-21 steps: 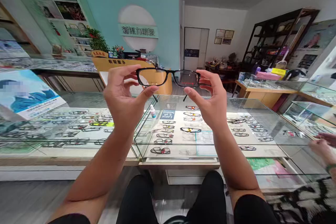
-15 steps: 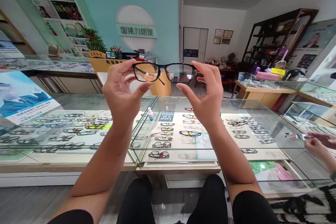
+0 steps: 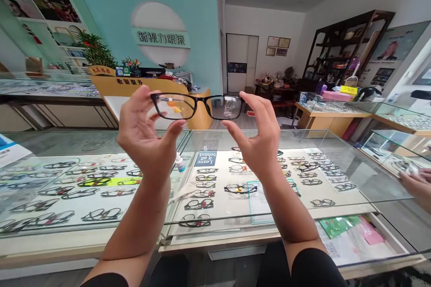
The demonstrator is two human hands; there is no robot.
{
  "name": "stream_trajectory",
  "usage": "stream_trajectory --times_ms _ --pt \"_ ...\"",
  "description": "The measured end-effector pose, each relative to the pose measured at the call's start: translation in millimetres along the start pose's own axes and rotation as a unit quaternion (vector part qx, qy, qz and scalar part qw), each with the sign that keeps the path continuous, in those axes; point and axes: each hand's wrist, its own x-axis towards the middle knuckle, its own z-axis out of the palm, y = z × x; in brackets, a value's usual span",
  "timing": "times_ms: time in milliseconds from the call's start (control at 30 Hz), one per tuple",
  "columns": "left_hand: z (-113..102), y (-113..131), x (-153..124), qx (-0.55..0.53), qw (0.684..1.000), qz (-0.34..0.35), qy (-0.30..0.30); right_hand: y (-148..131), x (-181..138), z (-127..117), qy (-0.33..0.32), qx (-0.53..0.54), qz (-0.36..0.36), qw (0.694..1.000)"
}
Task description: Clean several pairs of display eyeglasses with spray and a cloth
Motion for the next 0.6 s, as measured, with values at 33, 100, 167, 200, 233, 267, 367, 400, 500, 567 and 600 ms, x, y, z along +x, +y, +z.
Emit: stream_trajectory --times_ms 33,100,167,200,233,267,367,400,500,567,600 --pt "1 -1 -3 0.012 1.000 0.003 0.008 2 -2 1 -0.004 0.003 0.007 1.000" --pt "2 -4 -9 0.042 0.999 0.011 0.027 5 -5 4 -0.013 0.005 0.023 1.000" --pt "4 -7 -12 0.075 0.996 0.024 0.040 9 -7 8 -0.019 0.005 0.038 0.999" --pt "5 -9 -13 0.088 0.995 0.031 0.044 11 -9 10 -0.020 0.005 0.043 0.999" --pt "7 -10 -14 0.098 0.993 0.037 0.045 13 -10 13 -0.019 0.006 0.046 0.999" --pt "7 -12 -14 0.104 0.993 0.043 0.044 15 -11 16 -0.014 0.008 0.047 0.999" --pt "9 -17 -12 0.110 0.993 0.044 0.026 20 -15 23 0.011 0.015 0.042 0.999" --pt "10 -18 -10 0.110 0.993 0.036 0.014 22 -16 25 0.019 0.015 0.041 0.999" --pt "11 -20 -7 0.102 0.995 -0.002 -0.019 25 -16 28 0.029 0.007 0.044 0.999" --pt "12 -21 -6 0.091 0.995 -0.022 -0.032 27 -15 29 0.030 -0.001 0.050 0.998" --pt "12 -22 -6 0.088 0.995 -0.029 -0.036 28 -14 28 0.029 -0.005 0.054 0.998"
